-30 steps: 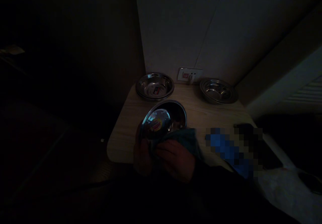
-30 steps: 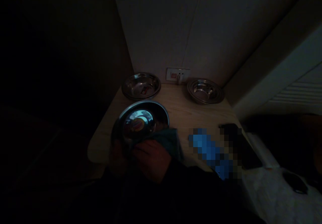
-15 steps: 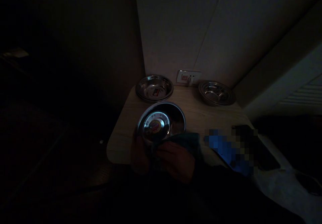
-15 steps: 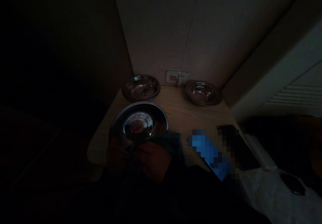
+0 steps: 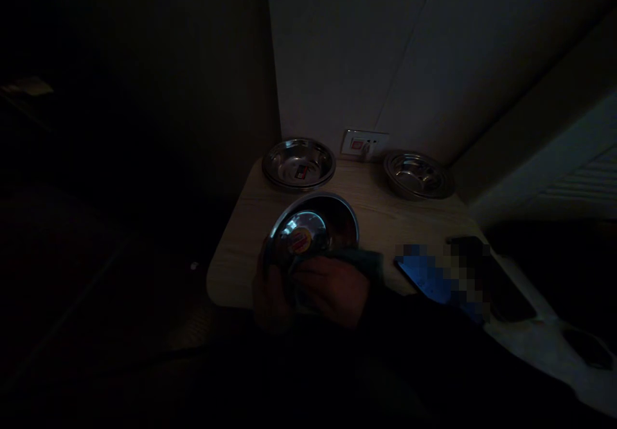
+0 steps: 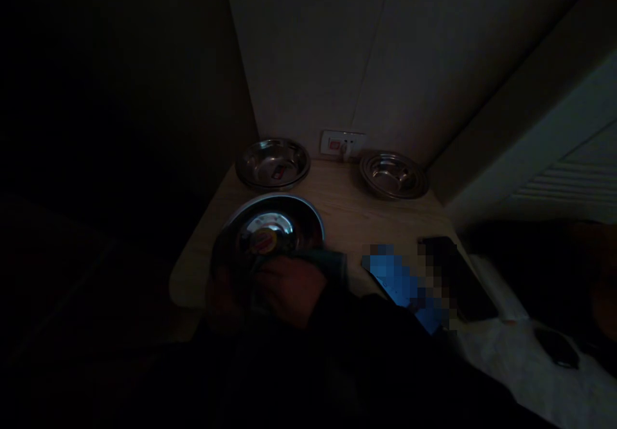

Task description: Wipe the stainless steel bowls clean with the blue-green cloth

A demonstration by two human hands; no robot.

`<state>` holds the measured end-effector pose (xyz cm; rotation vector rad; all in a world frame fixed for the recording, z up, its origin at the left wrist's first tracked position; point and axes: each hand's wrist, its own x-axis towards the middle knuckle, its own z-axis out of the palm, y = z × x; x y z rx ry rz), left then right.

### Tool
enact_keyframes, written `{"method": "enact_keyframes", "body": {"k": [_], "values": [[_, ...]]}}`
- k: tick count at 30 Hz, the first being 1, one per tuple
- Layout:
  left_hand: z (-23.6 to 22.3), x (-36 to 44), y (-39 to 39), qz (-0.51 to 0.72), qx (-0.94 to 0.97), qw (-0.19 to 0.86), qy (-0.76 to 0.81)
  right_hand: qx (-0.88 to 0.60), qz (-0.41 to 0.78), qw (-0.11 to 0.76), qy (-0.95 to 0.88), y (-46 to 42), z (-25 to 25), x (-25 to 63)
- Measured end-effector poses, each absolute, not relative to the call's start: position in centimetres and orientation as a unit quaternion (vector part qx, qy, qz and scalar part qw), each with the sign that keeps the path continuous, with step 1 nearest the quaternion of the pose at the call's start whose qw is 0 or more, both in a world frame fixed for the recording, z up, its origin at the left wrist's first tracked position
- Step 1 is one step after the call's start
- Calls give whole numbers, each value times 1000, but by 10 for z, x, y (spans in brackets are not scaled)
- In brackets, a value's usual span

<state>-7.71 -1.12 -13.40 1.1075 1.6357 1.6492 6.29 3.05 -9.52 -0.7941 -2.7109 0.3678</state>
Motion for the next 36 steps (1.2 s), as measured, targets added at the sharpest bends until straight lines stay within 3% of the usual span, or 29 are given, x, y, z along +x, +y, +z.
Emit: {"method": "enact_keyframes", "body": {"k": [4, 10, 16, 18, 23, 30, 32, 36], "values": [[-131, -77, -12, 629, 453, 271, 571, -293, 32, 32, -955, 38, -87, 79], [-138, -84, -12, 580, 434, 238, 647, -302, 133, 169, -929, 22, -96, 53], [-132, -75, -13, 622, 458, 247, 585, -302, 10, 31, -953, 39, -89, 81], [-134, -75, -12, 622, 468, 239, 580, -317, 30, 51, -946, 36, -90, 79], [-146, -83, -11, 611, 469, 290, 568, -329, 158, 198, -910, 14, -101, 48], [-134, -75, -13, 617, 451, 258, 591, -316, -1, 36, -948, 39, -87, 86], [-136, -72, -13, 603, 469, 239, 599, -335, 32, 63, -940, 35, -90, 80], [-149, -73, -13, 594, 426, 172, 660, -358, 198, 211, -888, 9, -102, 49]]}}
